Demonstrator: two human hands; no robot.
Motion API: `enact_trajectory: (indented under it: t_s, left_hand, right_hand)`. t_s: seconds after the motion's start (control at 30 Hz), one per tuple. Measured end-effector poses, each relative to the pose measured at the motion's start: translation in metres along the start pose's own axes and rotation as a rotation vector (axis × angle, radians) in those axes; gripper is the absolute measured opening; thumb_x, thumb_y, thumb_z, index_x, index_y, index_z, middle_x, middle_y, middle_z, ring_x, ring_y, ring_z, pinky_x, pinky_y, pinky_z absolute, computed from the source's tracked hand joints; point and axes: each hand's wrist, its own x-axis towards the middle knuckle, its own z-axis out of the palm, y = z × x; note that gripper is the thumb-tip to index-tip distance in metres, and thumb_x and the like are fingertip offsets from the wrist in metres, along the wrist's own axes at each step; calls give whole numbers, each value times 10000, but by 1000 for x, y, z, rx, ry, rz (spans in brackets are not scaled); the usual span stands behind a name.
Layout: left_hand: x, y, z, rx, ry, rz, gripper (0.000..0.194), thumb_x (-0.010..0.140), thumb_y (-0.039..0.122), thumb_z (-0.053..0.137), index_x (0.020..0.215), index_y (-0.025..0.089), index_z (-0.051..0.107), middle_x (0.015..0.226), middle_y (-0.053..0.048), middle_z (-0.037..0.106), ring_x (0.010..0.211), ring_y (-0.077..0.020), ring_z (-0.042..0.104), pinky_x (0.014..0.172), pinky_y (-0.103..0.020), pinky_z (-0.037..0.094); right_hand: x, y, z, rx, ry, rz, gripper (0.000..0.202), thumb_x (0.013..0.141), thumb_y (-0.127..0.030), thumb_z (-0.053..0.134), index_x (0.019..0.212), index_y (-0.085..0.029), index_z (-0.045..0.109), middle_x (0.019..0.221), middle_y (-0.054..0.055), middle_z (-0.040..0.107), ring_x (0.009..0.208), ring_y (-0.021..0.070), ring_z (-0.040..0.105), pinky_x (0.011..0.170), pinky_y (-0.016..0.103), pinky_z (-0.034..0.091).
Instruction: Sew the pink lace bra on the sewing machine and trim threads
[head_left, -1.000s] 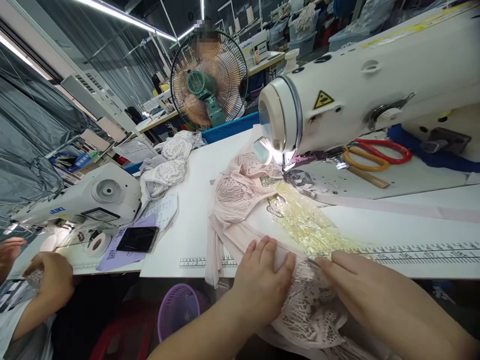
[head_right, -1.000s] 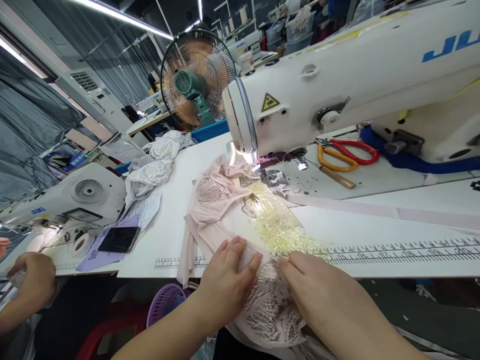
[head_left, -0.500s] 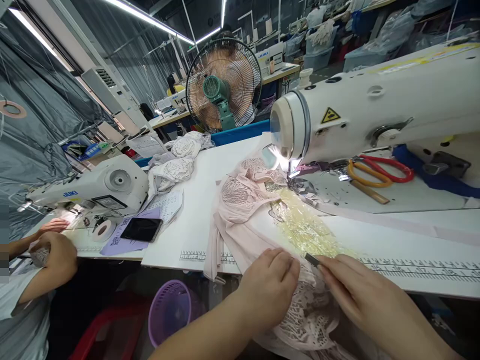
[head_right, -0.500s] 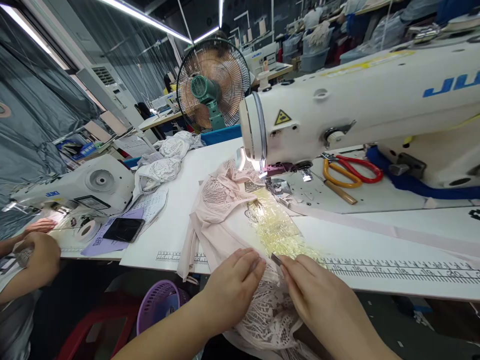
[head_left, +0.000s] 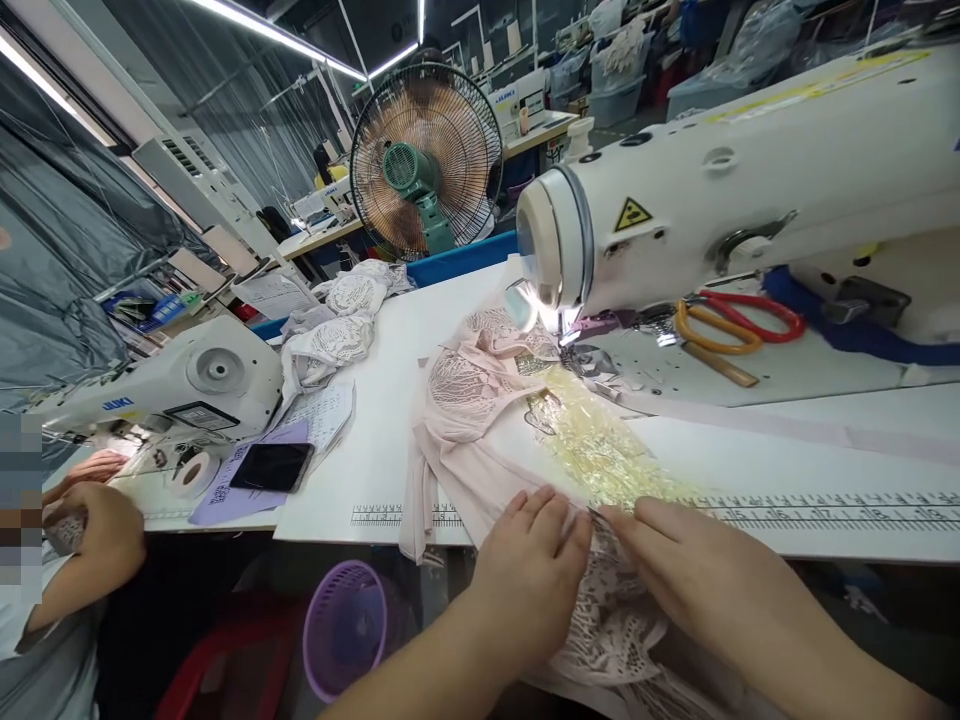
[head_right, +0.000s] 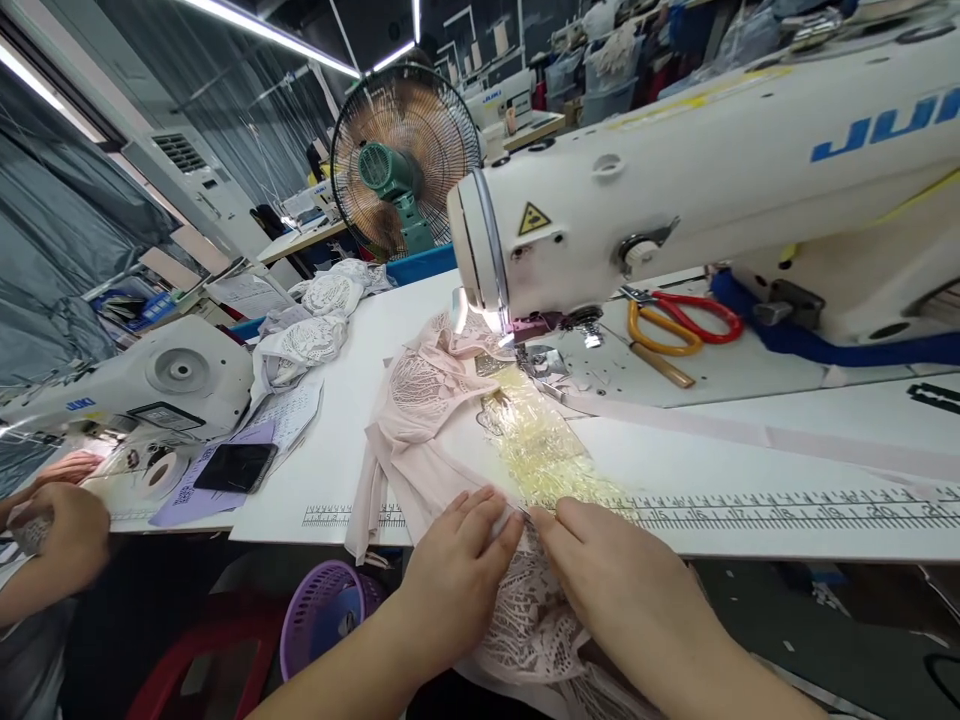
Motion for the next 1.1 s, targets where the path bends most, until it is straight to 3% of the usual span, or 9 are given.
enact_trajectory:
  t_s: [0.17, 0.27, 0.47, 0.57, 0.7, 0.83, 0.93, 1.0, 1.1]
  left_hand:
    - [-3, 3, 3, -2, -21, -12, 397, 856, 193, 401, 1225, 109, 522, 1189, -136, 597, 1153, -272, 525, 971, -413, 440]
    - [-2, -2, 4, -10, -84, -32, 433, 846, 197, 419, 1263, 107, 493, 1228, -152, 574, 1187, -281, 496, 980, -436, 429]
    - [15, -32, -7, 42, -268, -100, 395, 866, 176, 438, 1250, 127, 516, 1227, -156, 569, 1143, -276, 531, 954, -466, 438]
    - [25, -45, -16, 136, -297, -130, 324, 898, 176, 437, 1194, 119, 557, 1175, -150, 591, 1077, -272, 562, 905, -442, 469]
    - [28, -53, -21, 205, -319, -69, 306, 923, 138, 382, 1153, 68, 572, 1178, -146, 596, 1054, -244, 566, 904, -371, 473]
    - [21, -50, -17, 167, -382, -71, 353, 936, 106, 288, 1165, 66, 553, 1176, -127, 612, 1004, -188, 592, 826, -294, 510]
    - [15, -37, -10, 145, -291, -109, 390, 925, 129, 285, 1230, 23, 504, 1256, -180, 563, 1113, -231, 556, 910, -349, 484]
    - [12, -26, -6, 120, -217, -177, 431, 934, 256, 336, 1260, 15, 483, 1274, -215, 539, 1163, -287, 525, 961, -412, 451]
    - [11, -13, -5, 58, -206, -259, 576, 892, 513, 414, 1313, 122, 462, 1310, -231, 497, 1210, -362, 480, 973, -507, 419]
  right_hand:
    - [-10, 8, -13, 36, -51, -45, 300, 766, -21, 331, 725, -180, 582, 604, 23, 536, 494, 170, 546, 444, 288, 408]
    - [-18, 17, -23, 99, -14, 3, 240, 855, -130, 365, 795, -205, 584, 674, 32, 600, 537, 172, 594, 442, 277, 450]
    - [-15, 7, -33, 554, -19, 356, 224, 957, -341, 354, 802, -249, 487, 633, -17, 613, 580, 126, 635, 489, 167, 517]
    - [-10, -7, -23, 629, -46, 324, 235, 957, -373, 344, 950, -238, 537, 864, 37, 692, 801, 155, 680, 674, 197, 566]
    - [-8, -9, -9, 596, -123, 293, 260, 960, -367, 356, 1138, -270, 519, 1131, 36, 659, 1039, 135, 624, 830, 200, 528]
    - [-1, 4, -8, 660, -177, 310, 270, 954, -416, 341, 930, -245, 548, 873, 32, 680, 804, 147, 664, 672, 202, 549]
    - [10, 14, -8, 665, -183, 335, 306, 951, -420, 327, 781, -238, 506, 680, 5, 600, 607, 142, 602, 522, 214, 494]
    - [19, 18, -5, 592, -133, 344, 316, 937, -407, 336, 716, -231, 476, 642, 7, 560, 567, 144, 569, 493, 227, 468]
    - [34, 19, 3, 420, -74, 286, 292, 915, -351, 351, 702, -220, 502, 655, 18, 552, 572, 153, 558, 498, 250, 443]
